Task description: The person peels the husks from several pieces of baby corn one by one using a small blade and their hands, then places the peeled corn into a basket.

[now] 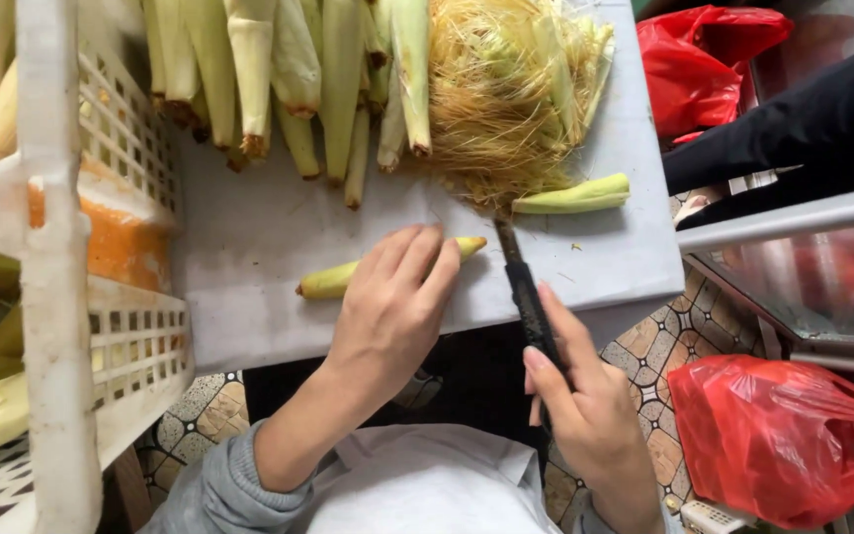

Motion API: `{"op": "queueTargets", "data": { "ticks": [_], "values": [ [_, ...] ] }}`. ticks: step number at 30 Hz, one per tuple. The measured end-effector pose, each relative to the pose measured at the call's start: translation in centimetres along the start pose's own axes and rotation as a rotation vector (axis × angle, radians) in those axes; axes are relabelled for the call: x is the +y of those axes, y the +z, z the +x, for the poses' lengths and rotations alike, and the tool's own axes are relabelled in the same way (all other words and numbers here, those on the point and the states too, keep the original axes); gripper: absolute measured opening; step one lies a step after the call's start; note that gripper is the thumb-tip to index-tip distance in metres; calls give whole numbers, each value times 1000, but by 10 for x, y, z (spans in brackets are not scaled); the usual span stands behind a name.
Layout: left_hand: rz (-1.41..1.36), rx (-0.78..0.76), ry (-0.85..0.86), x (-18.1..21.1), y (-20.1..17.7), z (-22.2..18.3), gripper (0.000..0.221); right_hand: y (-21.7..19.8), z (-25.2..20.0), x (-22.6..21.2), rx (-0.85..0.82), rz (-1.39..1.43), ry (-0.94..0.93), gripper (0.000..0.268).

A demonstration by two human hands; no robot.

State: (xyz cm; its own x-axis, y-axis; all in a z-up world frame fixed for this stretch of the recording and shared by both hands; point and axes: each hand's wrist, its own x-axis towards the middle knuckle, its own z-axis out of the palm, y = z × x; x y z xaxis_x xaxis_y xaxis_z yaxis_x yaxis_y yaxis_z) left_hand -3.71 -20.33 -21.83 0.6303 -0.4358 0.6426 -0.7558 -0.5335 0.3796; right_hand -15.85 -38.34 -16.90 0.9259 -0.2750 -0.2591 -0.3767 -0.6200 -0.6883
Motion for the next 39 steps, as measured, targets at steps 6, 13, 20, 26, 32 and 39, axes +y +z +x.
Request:
{"op": "queueTargets", "data": {
  "ticks": [6, 13, 20, 26, 32, 39],
  "values": [
    [-19, -92, -54, -8, -28, -4, 43, 7, 6, 32, 37, 458, -157, 57],
    [-210, 26, 26, -16, -5, -7, 15, 10, -2, -27, -11, -108, -45, 66],
    [-264, 53, 31, -17, -6, -6, 12, 21, -2, -34, -47, -175, -175, 58],
    [-280, 64, 11, -16, -8, -4, 7, 25, -1, -34, -31, -211, -294, 56],
    [-252, 42, 19, -17, -7, -6, 12, 25, -1, -35, -32, -216, -192, 57],
    [-230, 33, 16, -16, -11, -3, 11, 25, 1, -35, -51, -201, -198, 57]
  ]
}}
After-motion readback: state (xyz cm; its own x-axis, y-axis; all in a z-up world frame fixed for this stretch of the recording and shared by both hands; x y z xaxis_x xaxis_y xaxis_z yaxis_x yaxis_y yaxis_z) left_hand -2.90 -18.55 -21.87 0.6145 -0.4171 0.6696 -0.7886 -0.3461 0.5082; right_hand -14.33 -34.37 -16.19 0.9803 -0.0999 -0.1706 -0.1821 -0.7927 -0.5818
